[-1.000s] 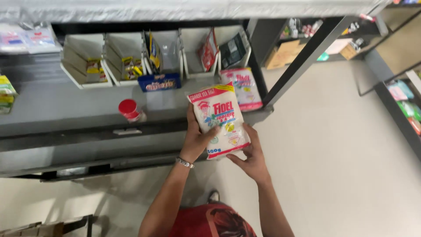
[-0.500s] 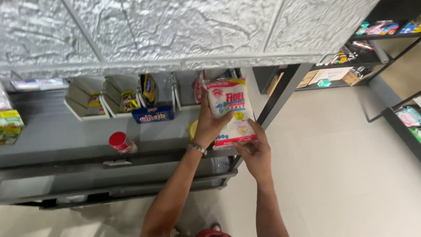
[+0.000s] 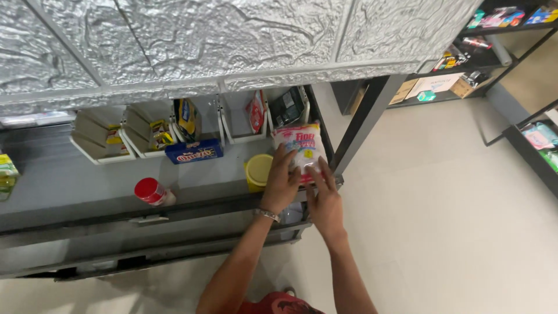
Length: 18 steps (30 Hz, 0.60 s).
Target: Stocking grocery store shelves with various packaged goods from a bin.
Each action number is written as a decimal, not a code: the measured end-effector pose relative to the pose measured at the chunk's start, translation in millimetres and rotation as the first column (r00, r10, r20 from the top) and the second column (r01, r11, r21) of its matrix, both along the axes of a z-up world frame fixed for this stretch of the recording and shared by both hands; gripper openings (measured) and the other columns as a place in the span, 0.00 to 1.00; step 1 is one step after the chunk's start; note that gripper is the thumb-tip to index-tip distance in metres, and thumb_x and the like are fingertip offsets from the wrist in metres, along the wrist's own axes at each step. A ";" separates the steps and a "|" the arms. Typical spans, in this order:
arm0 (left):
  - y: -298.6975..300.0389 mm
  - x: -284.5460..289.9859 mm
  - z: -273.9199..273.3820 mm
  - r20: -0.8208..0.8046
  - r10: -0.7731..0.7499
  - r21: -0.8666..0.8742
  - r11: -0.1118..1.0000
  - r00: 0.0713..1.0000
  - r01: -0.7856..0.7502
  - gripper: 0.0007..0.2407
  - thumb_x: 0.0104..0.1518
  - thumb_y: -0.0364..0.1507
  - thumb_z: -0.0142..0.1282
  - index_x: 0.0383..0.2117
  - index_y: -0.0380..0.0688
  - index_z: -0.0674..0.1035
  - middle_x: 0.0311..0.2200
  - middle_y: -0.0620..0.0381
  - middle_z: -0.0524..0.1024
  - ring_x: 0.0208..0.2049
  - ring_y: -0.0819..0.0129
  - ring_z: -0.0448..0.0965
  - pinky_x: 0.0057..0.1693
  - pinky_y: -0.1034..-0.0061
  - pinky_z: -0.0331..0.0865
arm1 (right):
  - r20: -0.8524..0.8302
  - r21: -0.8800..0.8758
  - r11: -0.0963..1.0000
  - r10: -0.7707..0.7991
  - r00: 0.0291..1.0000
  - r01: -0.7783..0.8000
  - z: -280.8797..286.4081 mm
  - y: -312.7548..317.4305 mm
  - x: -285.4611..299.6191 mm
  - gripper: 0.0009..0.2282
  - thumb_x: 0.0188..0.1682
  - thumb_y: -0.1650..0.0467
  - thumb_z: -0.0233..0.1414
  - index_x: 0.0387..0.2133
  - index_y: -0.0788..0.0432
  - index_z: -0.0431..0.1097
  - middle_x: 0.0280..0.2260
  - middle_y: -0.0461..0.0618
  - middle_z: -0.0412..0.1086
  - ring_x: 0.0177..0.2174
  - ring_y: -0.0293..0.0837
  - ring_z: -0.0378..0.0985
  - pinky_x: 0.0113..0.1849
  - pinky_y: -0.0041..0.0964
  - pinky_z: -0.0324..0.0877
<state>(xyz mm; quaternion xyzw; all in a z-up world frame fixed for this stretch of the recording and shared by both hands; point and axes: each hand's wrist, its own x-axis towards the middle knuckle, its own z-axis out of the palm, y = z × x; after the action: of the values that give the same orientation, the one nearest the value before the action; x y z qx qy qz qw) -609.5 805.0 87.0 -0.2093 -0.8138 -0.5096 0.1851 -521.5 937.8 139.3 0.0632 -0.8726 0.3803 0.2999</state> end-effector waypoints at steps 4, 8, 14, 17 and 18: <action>10.3 5.4 1.7 -0.050 0.098 0.000 0.995 0.994 -0.098 0.22 0.58 0.22 0.56 0.60 0.36 0.70 0.69 0.29 0.54 0.71 0.36 0.53 0.72 0.57 0.53 | 0.129 -0.163 0.982 0.111 0.985 -0.090 17.3 5.1 -6.5 0.17 0.48 0.77 0.55 0.52 0.55 0.71 0.64 0.57 0.62 0.40 0.54 0.83 0.37 0.41 0.80; 3.7 -4.0 -2.1 0.006 0.005 0.078 0.997 1.000 -0.005 0.20 0.58 0.23 0.55 0.59 0.39 0.72 0.68 0.32 0.58 0.70 0.39 0.58 0.69 0.61 0.60 | -0.004 -0.026 1.000 0.012 1.000 -0.012 7.7 -2.1 -3.5 0.18 0.49 0.78 0.55 0.54 0.57 0.71 0.63 0.57 0.64 0.43 0.57 0.82 0.40 0.42 0.78; 8.9 1.3 -1.5 -0.071 0.089 0.019 0.996 0.993 -0.088 0.21 0.56 0.23 0.58 0.59 0.39 0.73 0.67 0.30 0.59 0.70 0.37 0.57 0.72 0.56 0.54 | 0.003 -0.121 0.991 0.054 0.999 -0.053 7.9 -1.6 -5.9 0.18 0.49 0.78 0.54 0.54 0.57 0.70 0.63 0.59 0.64 0.38 0.50 0.83 0.35 0.38 0.78; 1.3 2.4 -1.8 -0.094 0.083 0.031 0.996 0.992 -0.080 0.20 0.56 0.24 0.58 0.57 0.40 0.73 0.66 0.32 0.61 0.70 0.38 0.57 0.72 0.55 0.54 | 0.022 -0.084 0.996 0.046 0.999 -0.045 11.1 -4.7 -3.3 0.19 0.49 0.78 0.55 0.55 0.57 0.70 0.63 0.58 0.64 0.36 0.48 0.82 0.32 0.38 0.76; 0.8 4.4 -0.6 -0.122 0.075 0.053 0.996 0.990 -0.069 0.19 0.56 0.24 0.59 0.56 0.41 0.74 0.65 0.34 0.63 0.70 0.39 0.59 0.74 0.56 0.55 | 0.053 -0.067 0.997 0.031 0.998 -0.028 14.8 -3.6 -0.7 0.19 0.49 0.78 0.56 0.55 0.57 0.70 0.63 0.58 0.64 0.33 0.47 0.82 0.29 0.37 0.74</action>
<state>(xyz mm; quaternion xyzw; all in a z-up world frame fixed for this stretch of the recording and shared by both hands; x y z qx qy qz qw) -605.1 805.8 86.4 -0.2066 -0.7952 -0.5082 0.2585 -522.2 934.1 154.2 0.0559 -0.8662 0.4150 0.2726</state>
